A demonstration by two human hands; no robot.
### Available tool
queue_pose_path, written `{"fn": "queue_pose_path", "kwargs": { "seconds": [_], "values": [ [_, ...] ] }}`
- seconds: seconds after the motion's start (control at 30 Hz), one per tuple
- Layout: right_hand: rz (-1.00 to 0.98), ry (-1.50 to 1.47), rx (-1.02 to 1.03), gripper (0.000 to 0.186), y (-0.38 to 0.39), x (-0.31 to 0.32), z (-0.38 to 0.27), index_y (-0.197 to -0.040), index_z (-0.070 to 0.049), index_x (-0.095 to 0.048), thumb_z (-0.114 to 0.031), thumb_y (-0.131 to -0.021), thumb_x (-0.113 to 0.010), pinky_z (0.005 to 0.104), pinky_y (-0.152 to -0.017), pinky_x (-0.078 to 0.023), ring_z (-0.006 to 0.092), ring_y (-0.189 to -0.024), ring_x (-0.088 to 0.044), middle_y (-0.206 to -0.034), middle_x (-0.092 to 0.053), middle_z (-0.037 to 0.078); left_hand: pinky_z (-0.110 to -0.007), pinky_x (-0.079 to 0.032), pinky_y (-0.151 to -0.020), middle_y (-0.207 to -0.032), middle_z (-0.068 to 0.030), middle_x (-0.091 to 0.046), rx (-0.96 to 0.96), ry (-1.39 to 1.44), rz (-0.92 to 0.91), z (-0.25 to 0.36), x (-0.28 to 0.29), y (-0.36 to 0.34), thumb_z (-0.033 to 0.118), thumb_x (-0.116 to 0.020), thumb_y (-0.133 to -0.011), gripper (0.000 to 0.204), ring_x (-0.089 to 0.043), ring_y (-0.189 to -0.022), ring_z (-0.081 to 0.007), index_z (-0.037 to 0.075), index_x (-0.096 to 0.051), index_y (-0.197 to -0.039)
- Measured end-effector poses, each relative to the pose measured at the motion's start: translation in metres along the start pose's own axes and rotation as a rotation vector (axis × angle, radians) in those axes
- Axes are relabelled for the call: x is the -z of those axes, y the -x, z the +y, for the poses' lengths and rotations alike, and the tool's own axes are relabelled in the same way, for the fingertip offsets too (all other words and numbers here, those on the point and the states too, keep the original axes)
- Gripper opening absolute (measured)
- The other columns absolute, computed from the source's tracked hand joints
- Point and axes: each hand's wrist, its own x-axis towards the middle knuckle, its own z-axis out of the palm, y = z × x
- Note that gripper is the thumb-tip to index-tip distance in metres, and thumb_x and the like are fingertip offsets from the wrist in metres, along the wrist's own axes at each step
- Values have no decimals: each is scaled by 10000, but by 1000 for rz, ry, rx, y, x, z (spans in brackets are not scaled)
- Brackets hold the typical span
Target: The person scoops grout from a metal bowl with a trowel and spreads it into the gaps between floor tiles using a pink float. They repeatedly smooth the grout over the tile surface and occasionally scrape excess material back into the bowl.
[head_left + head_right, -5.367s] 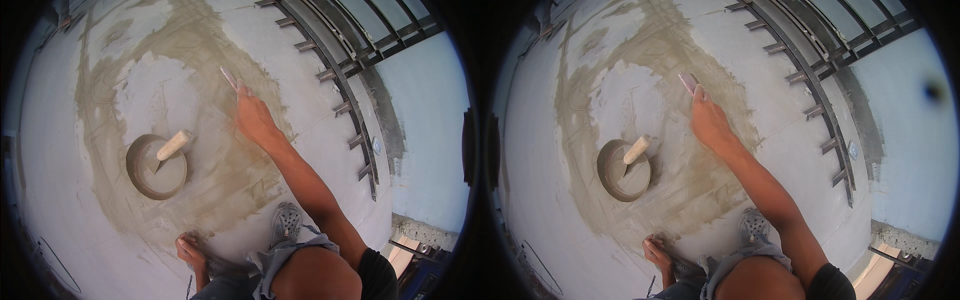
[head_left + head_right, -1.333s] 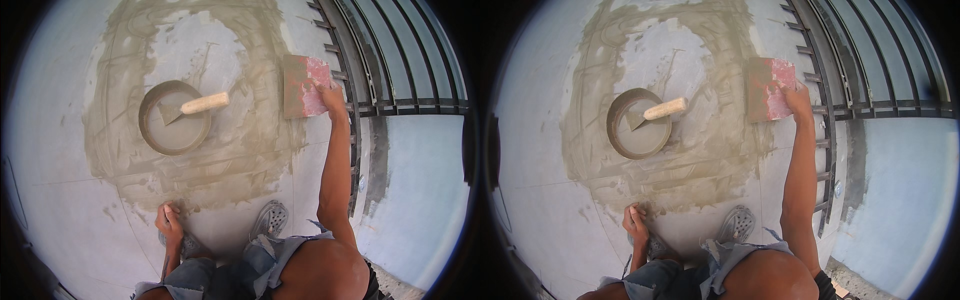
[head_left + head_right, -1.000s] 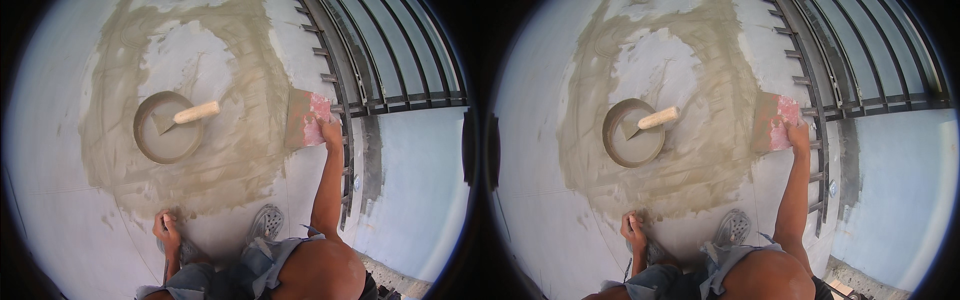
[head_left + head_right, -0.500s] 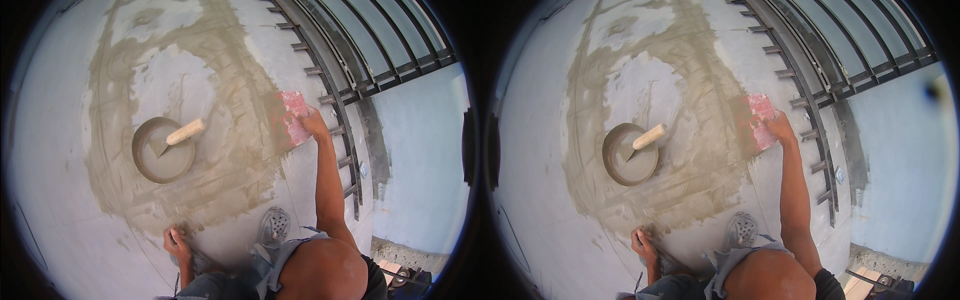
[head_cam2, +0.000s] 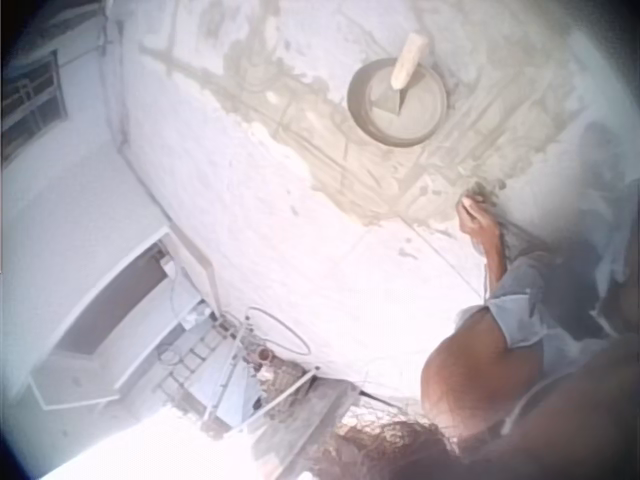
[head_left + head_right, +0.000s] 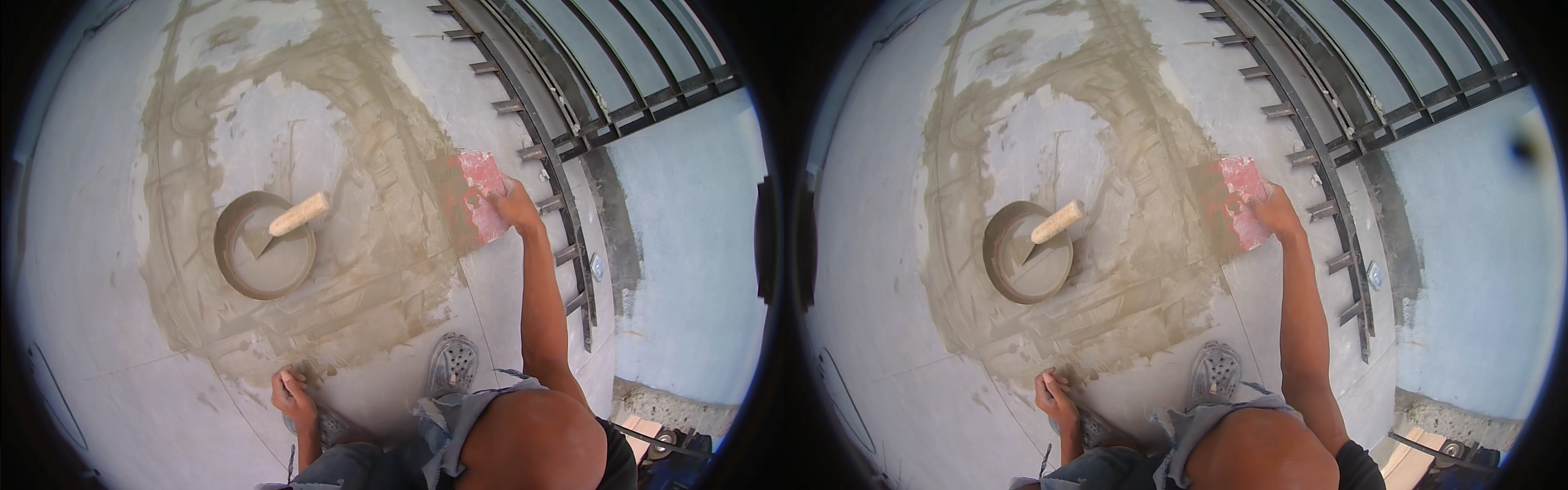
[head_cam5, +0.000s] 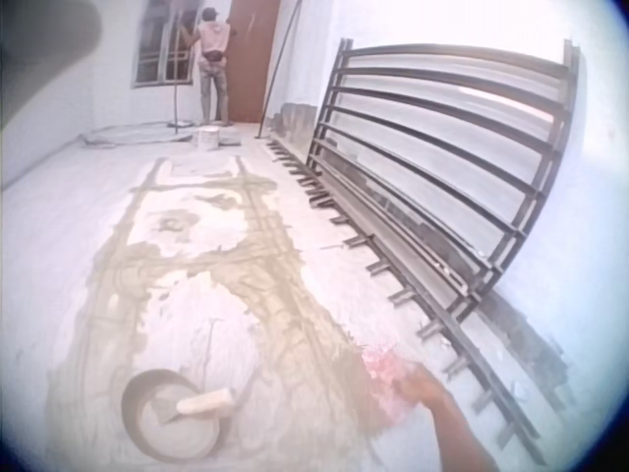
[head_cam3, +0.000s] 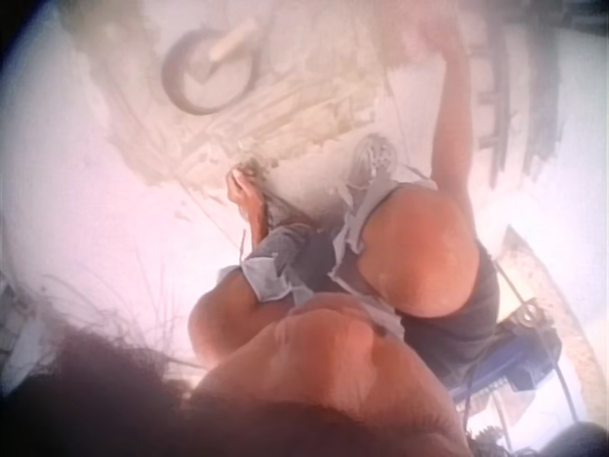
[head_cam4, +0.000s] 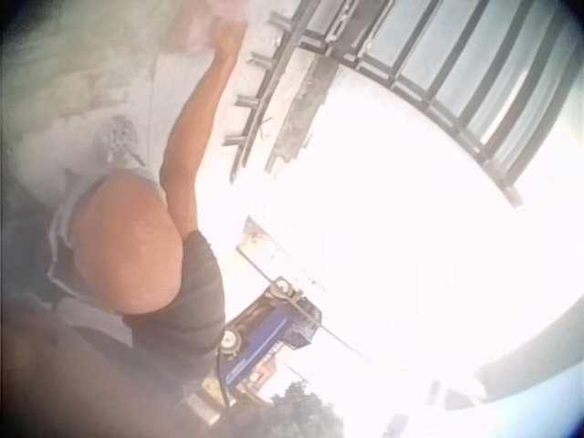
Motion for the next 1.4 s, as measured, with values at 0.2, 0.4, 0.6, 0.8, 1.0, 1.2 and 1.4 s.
{"fn": "queue_pose_path", "kwargs": {
  "seconds": [0.2,0.4,0.6,0.8,1.0,1.2,1.4],
  "values": [
    [90,-44,20,321,12,4,-8,-1258,38,-684,-89,-963,-691,337,-878,-542,165,-941,-688,-1076,-761,102,-266,-420,-603,-738,-55,-643,27,13,9,-2,1,1,240,-474,-1138,335,-524,-625,-89,-23,-675,-1083],
    [-30,-51,45,348,31,-6,-39,-1307,29,-670,-137,-1002,-692,307,-850,-540,112,-940,-660,-1082,-746,71,-256,-411,-613,-760,-48,-630,13,-8,-15,-3,3,-2,246,-465,-1149,334,-507,-634,-84,-18,-667,-1119],
    [-80,-125,98,338,17,-58,-70,-1301,26,-676,-142,-1007,-686,307,-849,-536,116,-932,-656,-1084,-743,61,-263,-429,-617,-739,-54,-638,25,-20,-1,-7,5,-1,245,-484,-1137,329,-526,-634,-89,-23,-674,-1136],
    [-21,46,198,295,-8,-90,-70,-1195,19,-719,-133,-944,-690,388,-869,-543,241,-922,-723,-1046,-776,147,-267,-437,-619,-737,-56,-644,35,5,13,-3,0,-1,241,-489,-1136,325,-535,-633,-89,-24,-675,-1149],
    [105,133,97,281,-16,-55,-57,-1183,21,-716,-122,-942,-696,374,-844,-545,236,-902,-727,-1031,-778,151,-266,-434,-616,-744,-59,-649,35,7,19,-5,3,-1,250,-486,-1139,333,-532,-633,-88,-21,-680,-1140],
    [6,19,167,281,16,-45,-80,-1238,42,-680,-103,-997,-672,303,-797,-532,112,-865,-644,-1018,-742,67,-270,-429,-609,-755,-60,-652,46,-16,-13,1,5,-1,245,-474,-1141,339,-527,-633,-90,-25,-678,-1136],
    [-17,242,209,280,10,-42,-52,-1238,36,-676,-121,-1006,-662,306,-812,-530,115,-872,-641,-1014,-739,63,-274,-425,-608,-769,-58,-647,19,-3,-11,-1,2,-1,262,-447,-1148,368,-532,-649,-102,-27,-675,-1138]
  ]
}}
